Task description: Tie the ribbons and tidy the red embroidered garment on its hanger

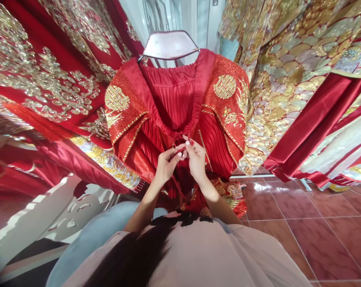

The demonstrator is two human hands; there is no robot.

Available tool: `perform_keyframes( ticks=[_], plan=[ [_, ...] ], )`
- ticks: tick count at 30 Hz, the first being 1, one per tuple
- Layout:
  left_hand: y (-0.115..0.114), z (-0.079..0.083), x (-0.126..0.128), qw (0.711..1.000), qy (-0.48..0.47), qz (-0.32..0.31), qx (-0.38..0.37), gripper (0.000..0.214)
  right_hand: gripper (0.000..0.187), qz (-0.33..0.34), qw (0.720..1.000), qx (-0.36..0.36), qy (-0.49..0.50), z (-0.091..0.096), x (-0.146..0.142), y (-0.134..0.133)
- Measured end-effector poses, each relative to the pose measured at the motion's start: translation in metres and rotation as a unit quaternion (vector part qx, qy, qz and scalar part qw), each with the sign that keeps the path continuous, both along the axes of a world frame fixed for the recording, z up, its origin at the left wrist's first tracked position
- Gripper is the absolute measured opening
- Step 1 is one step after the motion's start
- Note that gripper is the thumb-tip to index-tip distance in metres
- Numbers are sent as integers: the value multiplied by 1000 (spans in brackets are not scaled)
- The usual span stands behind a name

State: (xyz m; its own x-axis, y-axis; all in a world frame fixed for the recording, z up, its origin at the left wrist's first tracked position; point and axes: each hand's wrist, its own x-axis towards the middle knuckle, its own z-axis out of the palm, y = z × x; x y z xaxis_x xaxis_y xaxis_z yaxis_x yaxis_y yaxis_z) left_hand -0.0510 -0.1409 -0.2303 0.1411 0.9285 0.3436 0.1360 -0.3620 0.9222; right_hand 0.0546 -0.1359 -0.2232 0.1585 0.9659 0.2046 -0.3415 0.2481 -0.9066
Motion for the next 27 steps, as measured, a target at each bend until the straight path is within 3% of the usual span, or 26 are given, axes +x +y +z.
perform_keyframes(
  ticks=[3, 6, 12, 15, 19, 21, 23, 25, 27],
  plan=[
    [4, 8, -4, 999, -38, 24, -3, 18, 33, -86, 984, 29, -155, -3, 10, -4],
    [10, 31, -14, 996, -85, 34, 22, 24, 32, -124, 963, 81, -223, 13, 26, -5],
    [37, 97, -55, 987, -79, -10, 138, 35, 19, -57, 988, 123, -73, 74, 78, 31],
    [60, 116, -88, 980, -80, 4, 181, 36, 20, -88, 987, 136, -18, 84, 113, 58],
    [80, 133, -124, 961, -132, 97, 222, 45, 25, -134, 980, 147, -10, 84, 144, 77],
    [77, 142, -128, 960, -182, 100, 186, 49, 29, -133, 977, 157, -54, 88, 143, 80],
    [69, 150, -126, 969, -203, 58, 132, 44, 34, -129, 969, 175, -118, 96, 133, 81],
    [57, 156, -124, 983, -158, 2, 93, 31, 37, -129, 955, 190, -189, 105, 119, 82],
    [46, 158, -125, 996, -30, -27, 78, 25, 37, -139, 934, 202, -261, 112, 105, 83]
  ],
)
